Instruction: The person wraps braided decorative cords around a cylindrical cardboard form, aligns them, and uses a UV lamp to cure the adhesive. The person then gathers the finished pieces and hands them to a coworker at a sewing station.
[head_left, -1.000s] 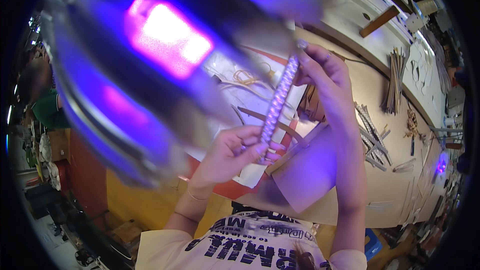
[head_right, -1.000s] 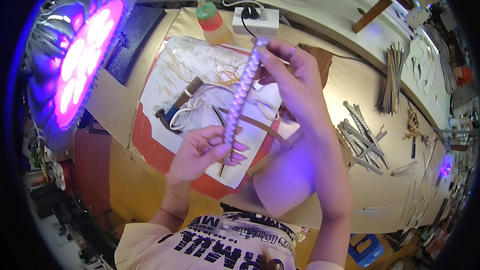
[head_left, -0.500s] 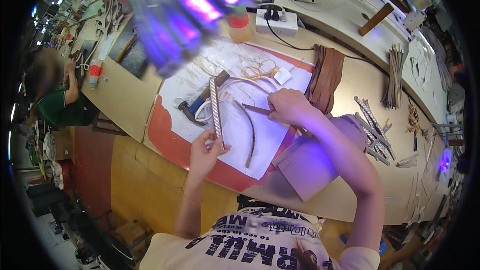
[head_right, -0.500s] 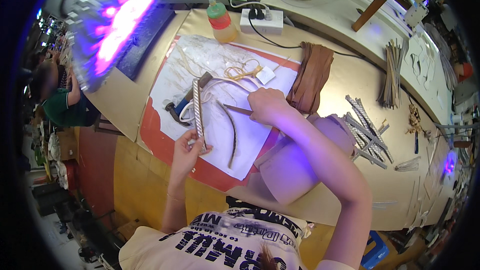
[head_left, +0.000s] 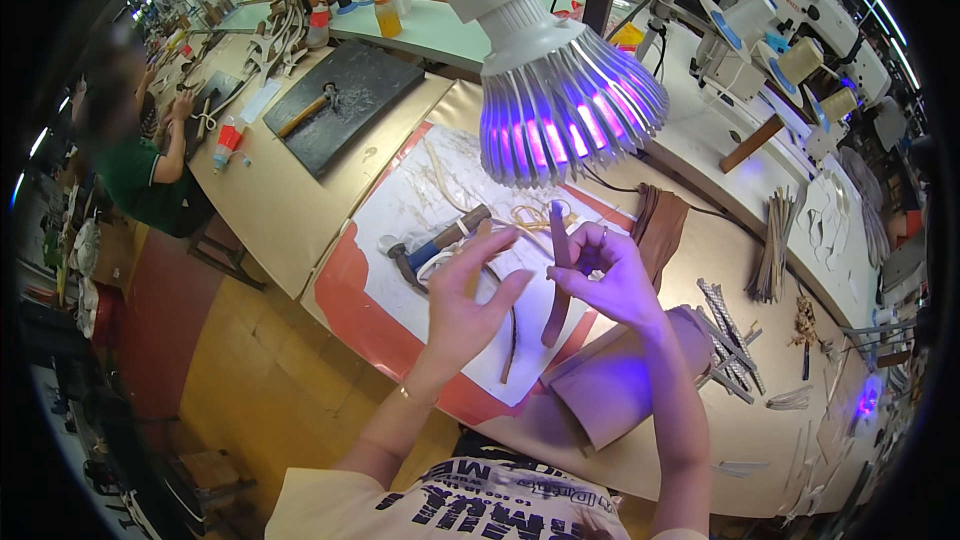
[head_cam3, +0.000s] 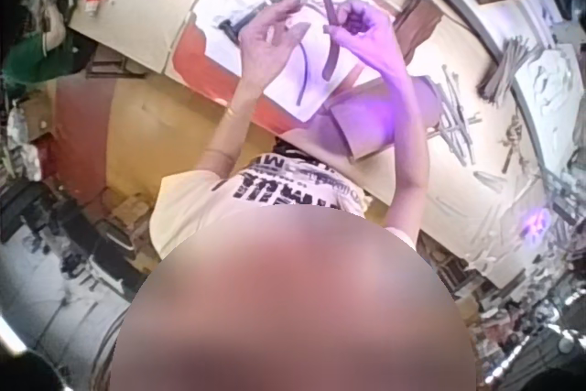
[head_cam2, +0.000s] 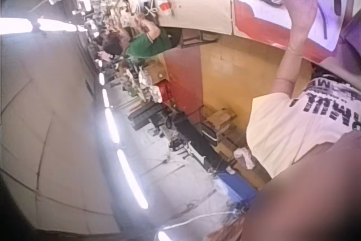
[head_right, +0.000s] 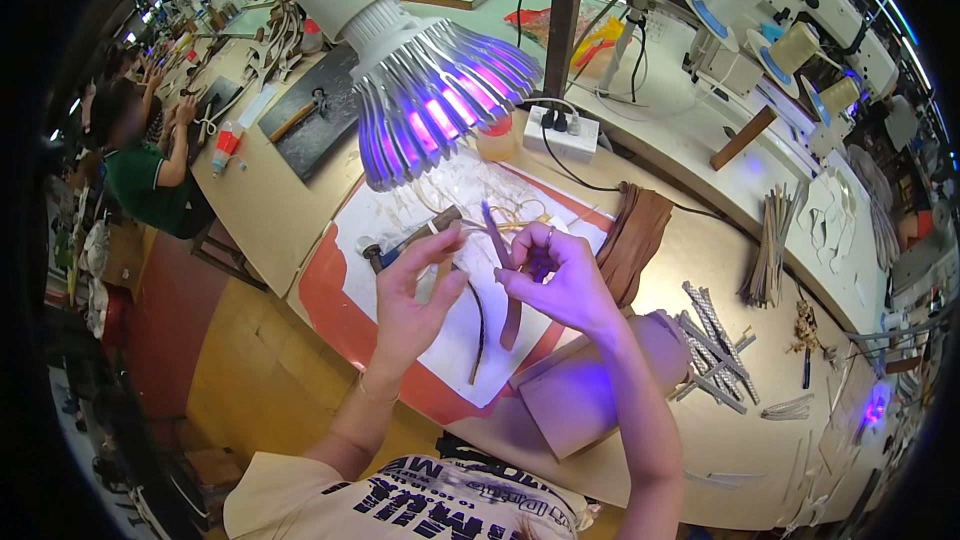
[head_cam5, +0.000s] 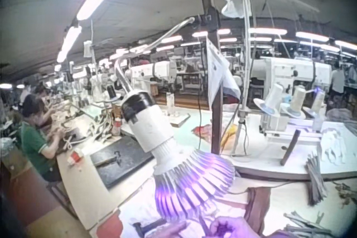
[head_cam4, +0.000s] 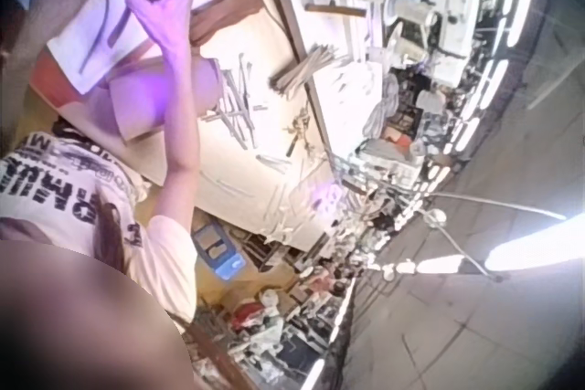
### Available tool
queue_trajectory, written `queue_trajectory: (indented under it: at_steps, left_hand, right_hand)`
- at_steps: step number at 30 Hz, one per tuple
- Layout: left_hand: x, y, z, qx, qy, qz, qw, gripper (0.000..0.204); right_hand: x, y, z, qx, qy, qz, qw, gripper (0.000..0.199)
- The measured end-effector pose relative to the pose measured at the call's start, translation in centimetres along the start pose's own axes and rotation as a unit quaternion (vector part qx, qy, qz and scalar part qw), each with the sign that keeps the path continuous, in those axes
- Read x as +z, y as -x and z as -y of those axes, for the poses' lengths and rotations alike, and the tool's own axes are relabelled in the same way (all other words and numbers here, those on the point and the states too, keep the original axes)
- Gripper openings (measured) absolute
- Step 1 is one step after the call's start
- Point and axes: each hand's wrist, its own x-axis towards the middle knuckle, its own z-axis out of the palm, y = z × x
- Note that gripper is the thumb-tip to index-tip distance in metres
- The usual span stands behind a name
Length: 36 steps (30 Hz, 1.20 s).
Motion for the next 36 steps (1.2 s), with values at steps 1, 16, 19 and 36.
queue_trajectory:
  at_steps: [1, 16, 19, 36]
  left_hand:
    - [0.8, -0.7, -0.5, 0.010, 0.015, 0.007, 1.000, 0.043]
    - [2.3, -4.4, -2.2, -0.094, 0.240, 0.087, 0.962, 0.025]
    - [2.4, -4.5, -1.6, -0.111, 0.262, 0.083, 0.955, 0.026]
    - [4.0, -5.6, 1.3, -0.167, 0.269, -0.019, 0.949, 0.021]
  right_hand:
    - [0.0, 0.1, 0.0, -0.023, 0.019, -0.012, 0.999, 0.019]
    - [0.3, 1.1, 1.1, -0.191, 0.186, -0.166, 0.949, 0.042]
    - [0.1, 1.1, 1.4, -0.214, 0.184, -0.143, 0.949, 0.035]
    - [-0.7, 1.6, 1.6, 0.006, -0.122, -0.084, 0.989, 0.013]
